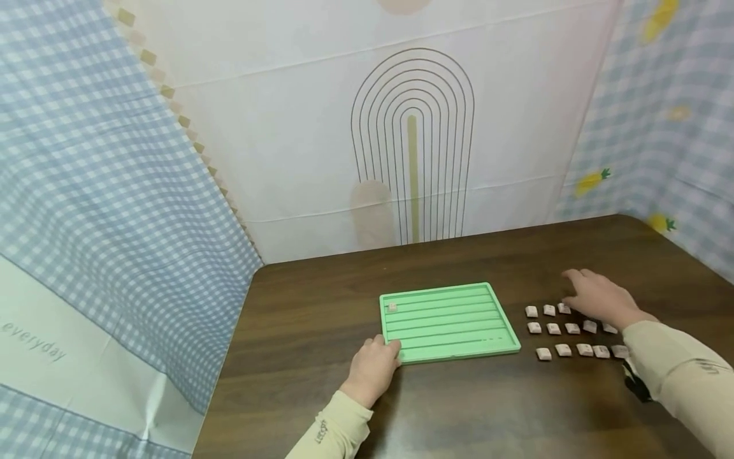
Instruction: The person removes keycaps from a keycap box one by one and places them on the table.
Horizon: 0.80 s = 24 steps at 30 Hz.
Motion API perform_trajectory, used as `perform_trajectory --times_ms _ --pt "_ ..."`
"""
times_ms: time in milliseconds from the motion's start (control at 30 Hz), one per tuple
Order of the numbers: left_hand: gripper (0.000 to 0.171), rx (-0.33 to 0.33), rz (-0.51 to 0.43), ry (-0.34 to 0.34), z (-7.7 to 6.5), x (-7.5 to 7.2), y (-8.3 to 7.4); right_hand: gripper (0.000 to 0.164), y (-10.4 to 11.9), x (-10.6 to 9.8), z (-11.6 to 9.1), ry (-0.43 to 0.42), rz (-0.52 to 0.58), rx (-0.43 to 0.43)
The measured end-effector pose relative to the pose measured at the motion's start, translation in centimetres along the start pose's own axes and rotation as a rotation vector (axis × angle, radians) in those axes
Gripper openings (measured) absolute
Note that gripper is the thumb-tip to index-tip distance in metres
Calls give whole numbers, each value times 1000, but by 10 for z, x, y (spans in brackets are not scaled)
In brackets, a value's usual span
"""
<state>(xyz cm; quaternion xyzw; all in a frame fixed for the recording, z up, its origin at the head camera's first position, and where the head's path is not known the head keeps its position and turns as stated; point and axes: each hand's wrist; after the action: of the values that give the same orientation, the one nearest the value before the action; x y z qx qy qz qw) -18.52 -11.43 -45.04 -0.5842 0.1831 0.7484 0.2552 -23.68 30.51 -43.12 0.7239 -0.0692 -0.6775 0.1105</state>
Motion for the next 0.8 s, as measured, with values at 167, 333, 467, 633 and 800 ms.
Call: perform_trajectory --times_ms 167,333,467,633,800 --pt "13 6 34 -12 0 0 1 51 71 0 25 -88 26 -149" --pt "13 12 74 -44 0 3 -3 33 155 26 44 -128 80 -334" --pt "14 16 111 -64 0 6 -5 27 211 57 52 -104 53 -431" --pt "15 -3 113 -61 0 7 -5 24 253 80 61 -75 26 -423" --pt "15 0 137 -56 1 4 -3 14 268 90 70 -122 2 -404"
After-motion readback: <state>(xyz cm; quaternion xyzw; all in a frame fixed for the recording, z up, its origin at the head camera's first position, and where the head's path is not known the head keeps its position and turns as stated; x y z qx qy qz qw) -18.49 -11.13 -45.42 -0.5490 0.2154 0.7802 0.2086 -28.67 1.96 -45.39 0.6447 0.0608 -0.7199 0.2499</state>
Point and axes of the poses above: each hand's wrist, its own z-axis towards the middle knuckle, its own x-axis out of the palm, y = z × x, and after that the axes turned 4 degrees about x, right-handed
